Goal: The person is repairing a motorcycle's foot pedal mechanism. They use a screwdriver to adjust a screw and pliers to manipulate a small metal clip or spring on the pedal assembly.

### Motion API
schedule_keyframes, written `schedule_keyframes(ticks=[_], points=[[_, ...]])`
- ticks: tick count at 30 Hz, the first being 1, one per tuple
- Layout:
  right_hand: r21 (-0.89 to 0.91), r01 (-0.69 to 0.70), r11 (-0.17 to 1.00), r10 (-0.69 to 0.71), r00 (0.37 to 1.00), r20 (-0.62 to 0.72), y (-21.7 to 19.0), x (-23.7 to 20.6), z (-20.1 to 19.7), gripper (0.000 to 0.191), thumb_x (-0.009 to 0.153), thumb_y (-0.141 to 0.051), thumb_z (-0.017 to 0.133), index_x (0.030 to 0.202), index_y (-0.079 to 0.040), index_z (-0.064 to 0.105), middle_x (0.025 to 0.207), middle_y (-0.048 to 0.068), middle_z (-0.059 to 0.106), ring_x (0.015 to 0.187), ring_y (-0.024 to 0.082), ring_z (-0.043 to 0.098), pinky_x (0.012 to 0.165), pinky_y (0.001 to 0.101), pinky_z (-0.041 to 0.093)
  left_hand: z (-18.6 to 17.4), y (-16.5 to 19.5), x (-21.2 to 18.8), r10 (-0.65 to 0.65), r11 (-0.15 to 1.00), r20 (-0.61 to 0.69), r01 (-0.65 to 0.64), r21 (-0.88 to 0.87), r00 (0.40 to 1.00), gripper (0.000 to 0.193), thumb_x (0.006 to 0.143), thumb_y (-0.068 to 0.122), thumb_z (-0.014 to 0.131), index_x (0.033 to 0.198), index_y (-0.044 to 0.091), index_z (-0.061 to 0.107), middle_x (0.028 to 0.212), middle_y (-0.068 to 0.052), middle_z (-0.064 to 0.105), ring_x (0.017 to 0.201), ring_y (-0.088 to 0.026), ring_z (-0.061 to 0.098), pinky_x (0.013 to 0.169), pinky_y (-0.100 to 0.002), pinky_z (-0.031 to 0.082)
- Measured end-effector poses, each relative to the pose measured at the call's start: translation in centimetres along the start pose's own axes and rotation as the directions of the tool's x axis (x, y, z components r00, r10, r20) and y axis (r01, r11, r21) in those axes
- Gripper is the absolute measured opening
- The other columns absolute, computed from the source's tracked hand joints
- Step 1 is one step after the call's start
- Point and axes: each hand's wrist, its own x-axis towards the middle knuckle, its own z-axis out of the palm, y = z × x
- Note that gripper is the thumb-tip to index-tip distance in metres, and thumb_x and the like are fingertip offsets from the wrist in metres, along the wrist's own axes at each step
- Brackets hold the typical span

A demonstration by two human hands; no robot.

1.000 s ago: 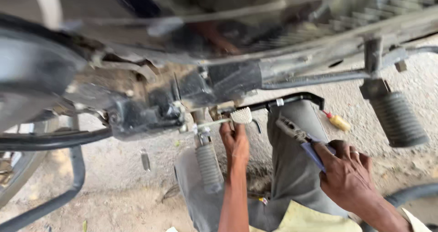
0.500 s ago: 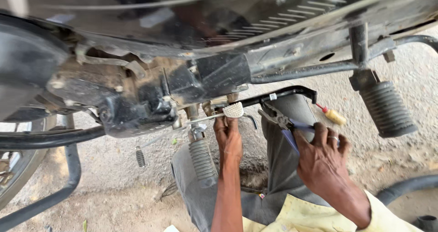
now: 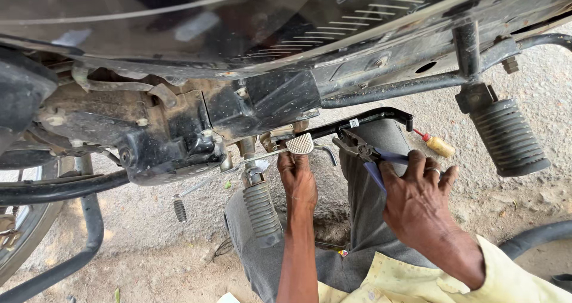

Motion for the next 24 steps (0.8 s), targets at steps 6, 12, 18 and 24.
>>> schedule_keyframes(ticks=[6, 12, 18, 24], points=[[-0.126, -0.051, 0.991, 0.047, 0.998, -0.038, -2.5, -0.1, 0.1, 0.073, 0.085, -0.027, 0.065, 0.152, -0.019, 0.039, 0.146, 0.038, 0.025, 0.135, 0.063, 0.029, 0.104, 0.0852, 0.007, -0.4, -1.2, 0.4, 0.029, 0.997, 0.018, -0.027, -0.071, 0.999, 0.031, 0.101, 0.028, 0.062, 0.126, 0.011, 0.065, 0.105, -0.001, 0.067, 0.097, -0.013, 0.058, 0.087, -0.031, 0.05], [-0.053, -0.059, 0.997, 0.056, 0.996, -0.064, -3.0, -1.0, 0.1, 0.072, 0.083, -0.03, 0.066, 0.15, -0.017, 0.041, 0.128, 0.033, 0.04, 0.124, 0.055, 0.041, 0.1, 0.0779, 0.025, -0.6, -1.8, 0.4, 0.08, 0.996, 0.035, -0.078, -0.049, 0.996, 0.029, 0.105, 0.026, 0.063, 0.127, 0.008, 0.067, 0.098, -0.001, 0.063, 0.09, -0.013, 0.052, 0.084, -0.032, 0.046], [-0.007, -0.056, 0.998, 0.056, 0.998, 0.002, -1.8, -0.7, -1.0, 0.069, 0.084, -0.02, 0.065, 0.148, -0.024, 0.038, 0.116, 0.025, 0.045, 0.116, 0.044, 0.05, 0.091, 0.0613, 0.042, 0.1, -1.5, -0.1, 0.063, 0.998, 0.007, -0.063, -0.001, 0.998, 0.028, 0.106, 0.025, 0.057, 0.128, 0.009, 0.063, 0.099, 0.001, 0.063, 0.09, -0.012, 0.052, 0.079, -0.032, 0.045], [-0.007, 0.019, 1.0, -0.02, 0.997, -0.069, -0.6, -0.6, -1.0, 0.068, 0.08, -0.02, 0.064, 0.144, -0.024, 0.041, 0.113, 0.025, 0.047, 0.11, 0.044, 0.052, 0.083, 0.061, 0.043, 0.7, -1.1, -0.4, 0.104, 0.994, -0.008, -0.104, -0.013, 0.995, 0.032, 0.107, 0.022, 0.055, 0.137, 0.011, 0.06, 0.11, -0.002, 0.064, 0.098, -0.014, 0.058, 0.084, -0.033, 0.051]])
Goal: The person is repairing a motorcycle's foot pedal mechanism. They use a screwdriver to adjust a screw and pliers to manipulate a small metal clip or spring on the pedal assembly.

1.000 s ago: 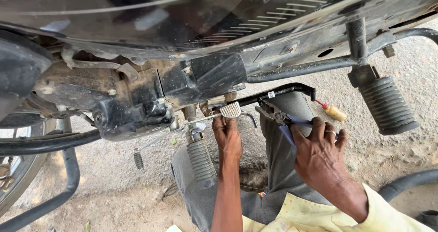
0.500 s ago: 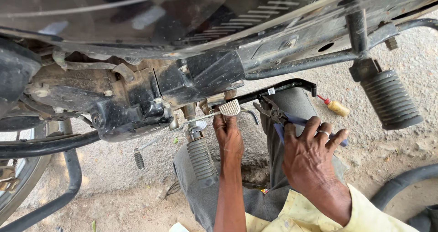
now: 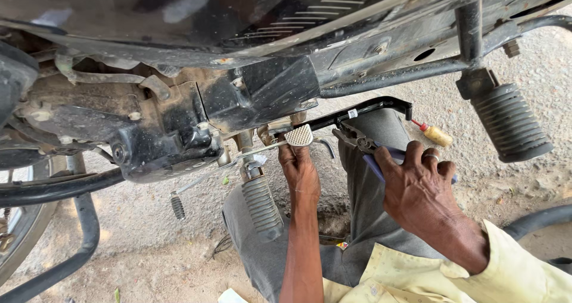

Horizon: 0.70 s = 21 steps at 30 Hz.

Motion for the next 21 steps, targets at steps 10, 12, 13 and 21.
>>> schedule_keyframes(ticks=[10, 12, 13, 21], points=[[0.015, 0.121, 0.993, -0.117, 0.981, -0.153, 2.2, 1.0, 1.3, 0.072, 0.079, -0.015, 0.062, 0.148, -0.027, 0.045, 0.105, 0.023, 0.05, 0.093, 0.04, 0.059, 0.076, 0.0597, 0.045, 2.2, 1.6, -0.4, -0.357, 0.931, -0.197, 0.365, 0.005, 0.913, 0.051, 0.108, 0.022, 0.048, 0.159, 0.029, 0.046, 0.12, -0.008, 0.066, 0.09, -0.023, 0.052, 0.076, -0.052, 0.053], [0.007, 0.138, 0.99, -0.134, 0.97, -0.202, 2.4, 1.1, 1.1, 0.066, 0.075, -0.013, 0.063, 0.138, -0.027, 0.048, 0.105, 0.022, 0.05, 0.096, 0.041, 0.059, 0.076, 0.0598, 0.045, 2.5, 1.4, -0.3, -0.03, 0.997, -0.085, 0.024, -0.071, 0.996, 0.042, 0.109, 0.022, 0.049, 0.15, 0.019, 0.05, 0.132, -0.005, 0.065, 0.116, -0.018, 0.057, 0.102, -0.041, 0.05], [0.001, 0.146, 0.989, -0.142, 0.964, -0.226, 2.5, 1.1, 1.0, 0.064, 0.073, -0.012, 0.063, 0.134, -0.026, 0.05, 0.105, 0.021, 0.05, 0.097, 0.042, 0.059, 0.076, 0.0599, 0.045, 2.7, 1.1, -0.2, 0.142, 0.982, -0.041, -0.146, -0.123, 0.989, 0.038, 0.109, 0.022, 0.049, 0.146, 0.015, 0.053, 0.138, -0.003, 0.065, 0.128, -0.016, 0.06, 0.115, -0.036, 0.049], [-0.022, 0.213, 0.977, -0.213, 0.956, -0.203, 5.9, 3.0, 4.0, 0.059, 0.075, -0.012, 0.063, 0.132, -0.025, 0.052, 0.101, 0.017, 0.052, 0.093, 0.039, 0.06, 0.076, 0.0585, 0.047, 2.5, -3.4, 0.1, 0.133, 0.934, -0.034, -0.137, -0.329, 0.99, 0.044, 0.108, 0.02, 0.053, 0.151, 0.013, 0.046, 0.132, -0.005, 0.068, 0.12, -0.018, 0.061, 0.102, -0.034, 0.053]])
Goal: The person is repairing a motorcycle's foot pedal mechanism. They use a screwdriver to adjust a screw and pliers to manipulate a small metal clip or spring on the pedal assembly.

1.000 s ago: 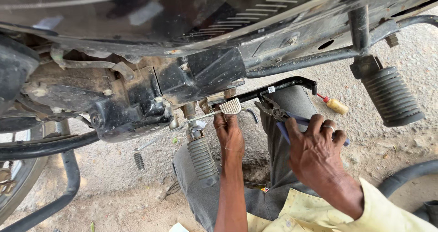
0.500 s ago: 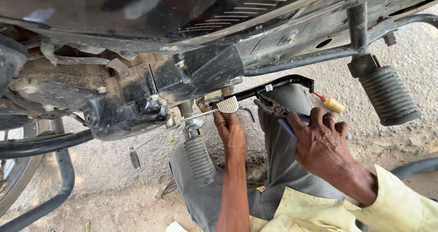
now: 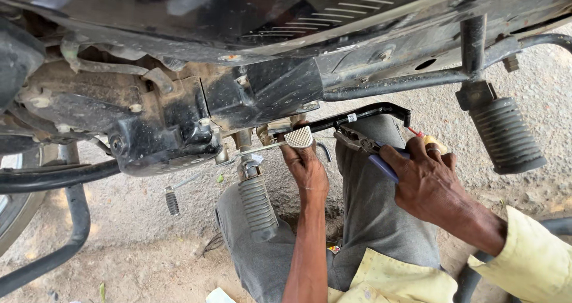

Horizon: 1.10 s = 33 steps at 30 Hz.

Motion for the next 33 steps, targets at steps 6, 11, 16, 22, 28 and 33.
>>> schedule_keyframes(ticks=[6, 11, 16, 22, 28, 33], points=[[-0.054, 0.186, 0.981, -0.192, 0.97, -0.147, 1.0, 3.2, 2.4, 0.064, 0.083, -0.015, 0.066, 0.144, -0.022, 0.051, 0.111, 0.016, 0.054, 0.107, 0.036, 0.057, 0.084, 0.0533, 0.05, -2.0, -0.5, 0.6, -0.09, 0.871, -0.185, 0.167, 0.461, 0.979, 0.058, 0.106, 0.014, 0.053, 0.157, 0.013, 0.026, 0.146, -0.009, 0.046, 0.126, -0.022, 0.052, 0.103, -0.036, 0.045], [-0.007, 0.022, 1.0, -0.021, 0.997, 0.072, 2.4, 2.4, 1.9, 0.078, 0.07, -0.019, 0.075, 0.142, -0.036, 0.05, 0.129, 0.006, 0.05, 0.123, 0.029, 0.051, 0.098, 0.0525, 0.04, 0.0, 0.2, 0.0, -0.096, 0.973, -0.103, 0.115, 0.198, 0.99, 0.04, 0.108, 0.025, 0.051, 0.145, 0.009, 0.054, 0.137, -0.006, 0.066, 0.118, -0.018, 0.062, 0.096, -0.03, 0.053], [0.135, -0.072, 0.988, 0.031, 0.958, 0.286, 5.2, -0.4, 0.7, 0.088, 0.073, -0.02, 0.072, 0.152, -0.039, 0.038, 0.146, 0.007, 0.04, 0.131, 0.029, 0.044, 0.101, 0.0536, 0.034, 0.9, 1.9, 0.0, -0.126, 0.991, -0.033, 0.124, -0.04, 0.992, 0.04, 0.104, 0.027, 0.056, 0.143, 0.016, 0.053, 0.138, 0.001, 0.065, 0.123, -0.011, 0.062, 0.104, -0.027, 0.055], [0.131, -0.149, 0.98, 0.119, 0.97, 0.212, 2.4, -1.8, 0.0, 0.092, 0.071, -0.014, 0.067, 0.154, -0.036, 0.032, 0.148, 0.017, 0.035, 0.134, 0.037, 0.043, 0.112, 0.0581, 0.032, 1.0, 3.8, 0.2, -0.29, 0.95, -0.113, 0.3, 0.084, 0.95, 0.041, 0.102, 0.021, 0.05, 0.143, 0.028, 0.05, 0.135, 0.002, 0.063, 0.118, -0.011, 0.063, 0.098, -0.031, 0.061], [-0.053, -0.215, 0.975, 0.221, 0.951, 0.218, -3.8, -1.3, -0.5, 0.084, 0.08, -0.016, 0.064, 0.155, -0.032, 0.03, 0.142, 0.027, 0.035, 0.136, 0.047, 0.039, 0.112, 0.0711, 0.026, 0.6, 3.7, 0.3, -0.21, 0.971, -0.023, 0.211, 0.115, 0.977, 0.039, 0.107, 0.016, 0.047, 0.143, 0.028, 0.052, 0.144, 0.006, 0.061, 0.132, -0.012, 0.058, 0.109, -0.034, 0.055], [-0.023, -0.279, 0.96, 0.275, 0.922, 0.273, -6.6, -0.8, -3.0, 0.076, 0.084, -0.011, 0.064, 0.153, -0.025, 0.033, 0.136, 0.029, 0.039, 0.132, 0.049, 0.041, 0.11, 0.0768, 0.019, 0.3, 2.8, 0.4, -0.181, 0.981, -0.001, 0.181, 0.07, 0.983, 0.042, 0.106, 0.017, 0.046, 0.145, 0.032, 0.049, 0.144, 0.005, 0.061, 0.134, -0.015, 0.056, 0.112, -0.04, 0.052]])
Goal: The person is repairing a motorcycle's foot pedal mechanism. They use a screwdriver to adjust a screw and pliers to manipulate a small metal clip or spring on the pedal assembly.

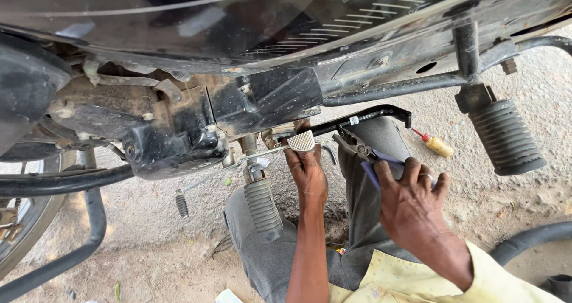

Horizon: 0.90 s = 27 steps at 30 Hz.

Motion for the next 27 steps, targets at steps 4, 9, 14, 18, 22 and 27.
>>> schedule_keyframes(ticks=[4, 9, 14, 18, 22, 27], points=[[0.063, -0.048, 0.997, 0.042, 0.996, 0.084, -1.8, -1.0, -1.7, 0.078, 0.085, -0.014, 0.066, 0.154, -0.02, 0.031, 0.13, 0.027, 0.043, 0.134, 0.05, 0.04, 0.112, 0.08, 0.016, -0.2, -0.2, 0.1, -0.021, 0.999, 0.018, 0.021, -0.032, 1.0, 0.04, 0.107, 0.021, 0.044, 0.146, 0.029, 0.045, 0.146, 0.004, 0.058, 0.141, -0.015, 0.051, 0.115, -0.042, 0.047], [0.067, -0.042, 0.997, 0.035, 0.994, 0.101, -2.6, -0.5, -1.3, 0.08, 0.082, -0.016, 0.068, 0.153, -0.016, 0.031, 0.131, 0.026, 0.039, 0.134, 0.048, 0.035, 0.111, 0.081, 0.01, -0.3, -0.1, -0.1, 0.109, 0.984, 0.158, -0.084, -0.154, 0.981, 0.036, 0.111, 0.025, 0.045, 0.146, 0.017, 0.049, 0.148, -0.002, 0.058, 0.143, -0.017, 0.05, 0.12, -0.038, 0.046], [0.125, 0.141, 0.982, -0.13, 0.987, -0.093, 0.3, 1.3, 0.4, 0.071, 0.077, -0.014, 0.065, 0.143, -0.016, 0.04, 0.145, 0.026, 0.034, 0.139, 0.052, 0.033, 0.107, 0.0679, 0.028, 0.1, -0.1, 0.0, 0.145, 0.986, 0.135, -0.132, -0.105, 0.98, 0.035, 0.11, 0.026, 0.048, 0.143, 0.016, 0.053, 0.142, -0.002, 0.063, 0.132, -0.014, 0.057, 0.114, -0.03, 0.051], [0.223, 0.108, 0.969, -0.149, 0.973, 0.176, 3.2, 2.5, 0.4, 0.082, 0.081, -0.02, 0.064, 0.157, -0.027, 0.033, 0.155, 0.016, 0.029, 0.129, 0.037, 0.051, 0.11, 0.0514, 0.049, 0.2, 0.0, 0.1, 0.116, 0.992, 0.108, -0.111, -0.052, 0.987, 0.037, 0.108, 0.026, 0.049, 0.144, 0.014, 0.054, 0.139, -0.003, 0.065, 0.12, -0.013, 0.061, 0.103, -0.028, 0.054], [0.087, -0.011, 0.996, -0.009, 0.975, 0.22, 3.8, 2.1, 0.4, 0.086, 0.082, -0.02, 0.065, 0.157, -0.037, 0.026, 0.15, 0.013, 0.032, 0.133, 0.035, 0.046, 0.113, 0.0564, 0.038, 0.2, 0.5, 0.0, 0.015, 0.996, 0.043, -0.019, 0.083, 0.999, 0.04, 0.109, 0.027, 0.049, 0.146, 0.012, 0.054, 0.136, -0.005, 0.065, 0.097, -0.015, 0.051, 0.081, -0.023, 0.05], [-0.044, 0.035, 0.998, -0.034, 0.999, 0.011, 1.5, -0.1, 2.3, 0.09, 0.079, -0.013, 0.062, 0.16, -0.031, 0.028, 0.155, 0.032, 0.024, 0.144, 0.048, 0.021, 0.115, 0.0665, 0.017, 0.2, 1.1, -0.2, 0.089, 0.995, 0.12, -0.083, -0.052, 0.989, 0.042, 0.108, 0.03, 0.048, 0.147, 0.015, 0.047, 0.142, -0.002, 0.062, 0.131, -0.014, 0.057, 0.114, -0.029, 0.049]])
